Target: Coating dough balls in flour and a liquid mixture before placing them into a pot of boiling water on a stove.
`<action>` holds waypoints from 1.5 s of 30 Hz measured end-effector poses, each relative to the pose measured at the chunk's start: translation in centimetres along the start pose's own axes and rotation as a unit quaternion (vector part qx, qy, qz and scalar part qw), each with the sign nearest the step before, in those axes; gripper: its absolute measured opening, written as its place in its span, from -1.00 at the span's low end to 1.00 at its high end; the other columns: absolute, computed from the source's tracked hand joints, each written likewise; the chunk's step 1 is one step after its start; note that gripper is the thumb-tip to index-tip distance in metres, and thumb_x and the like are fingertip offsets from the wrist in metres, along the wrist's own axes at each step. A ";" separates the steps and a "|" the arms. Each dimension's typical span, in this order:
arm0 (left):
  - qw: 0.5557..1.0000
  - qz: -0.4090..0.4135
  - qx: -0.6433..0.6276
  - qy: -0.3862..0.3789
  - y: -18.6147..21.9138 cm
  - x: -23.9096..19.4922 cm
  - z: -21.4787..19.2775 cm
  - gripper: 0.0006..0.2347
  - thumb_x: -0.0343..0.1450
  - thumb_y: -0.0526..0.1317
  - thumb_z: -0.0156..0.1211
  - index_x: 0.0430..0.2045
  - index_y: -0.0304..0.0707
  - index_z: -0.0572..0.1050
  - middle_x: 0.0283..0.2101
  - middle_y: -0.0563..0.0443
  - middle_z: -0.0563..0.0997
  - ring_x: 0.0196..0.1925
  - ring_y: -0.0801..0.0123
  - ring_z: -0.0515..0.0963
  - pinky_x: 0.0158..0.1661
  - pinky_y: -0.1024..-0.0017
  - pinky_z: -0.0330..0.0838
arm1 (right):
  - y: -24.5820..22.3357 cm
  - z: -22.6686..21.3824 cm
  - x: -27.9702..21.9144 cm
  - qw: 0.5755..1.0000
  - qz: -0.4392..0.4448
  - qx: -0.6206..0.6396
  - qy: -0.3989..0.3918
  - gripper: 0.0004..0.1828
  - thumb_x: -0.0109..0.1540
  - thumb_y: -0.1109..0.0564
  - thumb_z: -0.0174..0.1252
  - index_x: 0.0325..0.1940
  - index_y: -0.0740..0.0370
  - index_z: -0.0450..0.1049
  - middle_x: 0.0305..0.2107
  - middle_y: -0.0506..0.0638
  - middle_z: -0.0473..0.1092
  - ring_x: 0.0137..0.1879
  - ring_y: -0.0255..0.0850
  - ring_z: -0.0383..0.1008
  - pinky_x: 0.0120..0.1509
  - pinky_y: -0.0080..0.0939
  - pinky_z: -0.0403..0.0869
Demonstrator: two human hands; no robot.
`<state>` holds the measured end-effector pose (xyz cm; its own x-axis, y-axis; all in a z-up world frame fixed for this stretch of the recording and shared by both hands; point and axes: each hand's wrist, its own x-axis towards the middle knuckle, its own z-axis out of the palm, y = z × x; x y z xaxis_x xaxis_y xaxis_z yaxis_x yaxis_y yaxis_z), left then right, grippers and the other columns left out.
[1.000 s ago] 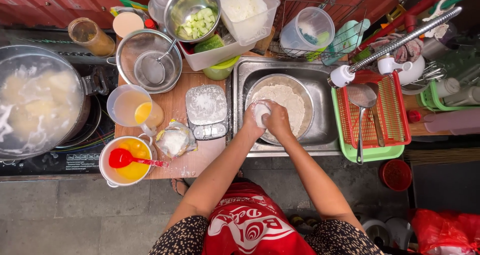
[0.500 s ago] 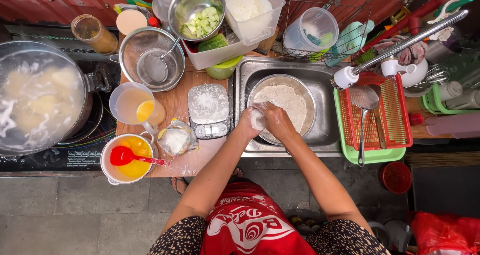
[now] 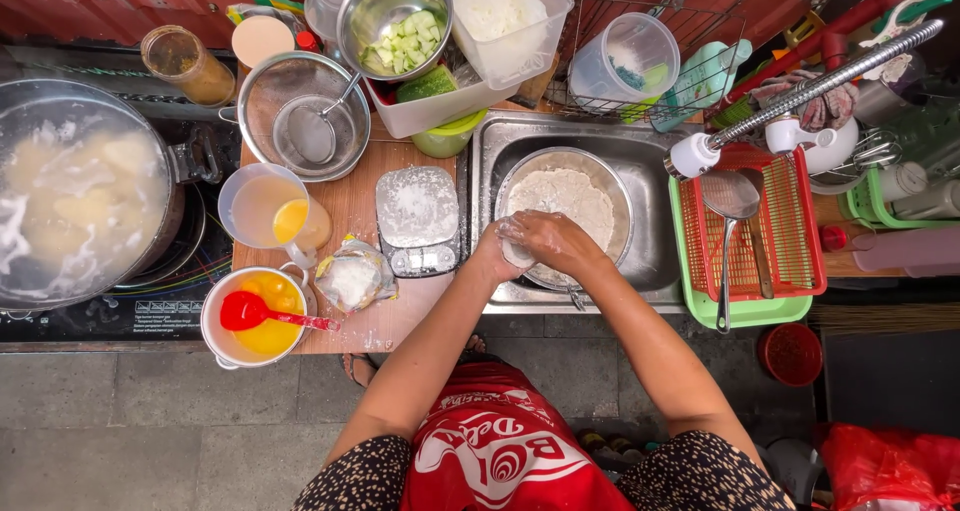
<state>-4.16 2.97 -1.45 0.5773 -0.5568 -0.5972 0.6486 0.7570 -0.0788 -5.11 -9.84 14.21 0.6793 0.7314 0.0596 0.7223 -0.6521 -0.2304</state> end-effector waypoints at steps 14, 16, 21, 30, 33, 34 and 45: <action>0.998 -0.003 -0.051 -0.025 -0.1 -1.0 1.0 -0.85 0.31 -0.26 0.05 -0.58 -0.34 0.53 -0.56 -0.16 0.55 -0.50 0.12 0.56 -0.46 0.38 0.44 | -0.2 -1.7 1.1 0.995 0.084 0.058 -0.024 -0.80 0.11 0.23 0.19 -0.17 0.14 0.46 -0.25 0.02 0.48 -0.08 0.07 0.59 -0.03 0.06 0.59; 0.998 0.002 -0.059 -0.024 -0.4 0.9 -0.3 -0.86 0.30 -0.27 0.05 -0.58 -0.36 0.52 -0.56 -0.17 0.54 -0.51 0.11 0.55 -0.45 0.38 0.43 | -0.7 -3.0 1.2 0.993 0.090 0.079 -0.020 -0.72 0.08 0.21 0.25 -0.12 0.17 0.48 -0.21 0.07 0.49 -0.07 0.11 0.59 -0.01 0.12 0.58; 0.996 0.029 -0.082 0.001 -0.9 4.3 -2.9 -0.79 0.34 -0.20 0.04 -0.47 -0.37 0.58 -0.48 -0.24 0.60 -0.42 0.01 0.62 -0.33 0.24 0.55 | 1.0 0.6 0.5 0.986 0.154 0.070 -0.014 -0.46 0.11 0.31 0.11 0.20 0.17 0.46 -0.25 0.16 0.52 -0.08 0.18 0.60 -0.02 0.18 0.58; 0.994 0.047 -0.090 0.028 -0.1 0.8 -0.1 -0.80 0.34 -0.21 0.08 -0.41 -0.36 0.61 -0.36 -0.36 0.64 -0.28 -0.17 0.66 -0.21 -0.04 0.61 | 0.3 -3.3 0.4 0.964 0.139 0.208 0.094 -0.43 0.05 0.37 0.24 0.18 0.31 0.52 -0.04 0.34 0.52 0.07 0.34 0.52 0.16 0.31 0.49; 0.995 0.056 -0.073 0.044 0.7 -4.8 3.6 -0.78 0.35 -0.15 0.11 -0.43 -0.34 0.60 -0.36 -0.29 0.65 -0.27 -0.11 0.67 -0.13 -0.04 0.61 | 2.7 -2.1 -0.3 0.953 0.175 0.169 0.180 -0.44 0.08 0.35 0.27 0.19 0.26 0.53 0.01 0.26 0.51 0.17 0.28 0.48 0.28 0.24 0.44; 0.995 0.057 -0.073 0.044 1.4 -4.7 3.2 -0.78 0.35 -0.15 0.11 -0.43 -0.34 0.60 -0.36 -0.29 0.65 -0.27 -0.11 0.67 -0.13 -0.04 0.61 | 3.0 -1.5 -0.3 0.953 0.175 0.169 0.181 -0.44 0.08 0.35 0.27 0.19 0.26 0.53 0.01 0.26 0.51 0.17 0.28 0.48 0.28 0.24 0.44; 0.989 0.101 -0.089 0.051 10.6 -9.8 -0.6 -0.77 0.32 -0.12 0.13 -0.36 -0.28 0.62 -0.24 -0.27 0.69 -0.13 -0.09 0.68 -0.01 -0.13 0.56 | -0.3 6.0 1.7 0.942 0.289 0.143 0.092 -0.47 0.11 0.25 0.25 0.19 0.00 0.56 -0.05 0.12 0.54 0.08 0.15 0.56 0.16 0.16 0.52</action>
<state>-3.27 16.62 3.04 0.6276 -0.3566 -0.6921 0.4211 0.9032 -0.0835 -4.95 -7.22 8.58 0.9784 0.2067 0.0042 0.1779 -0.8311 -0.5270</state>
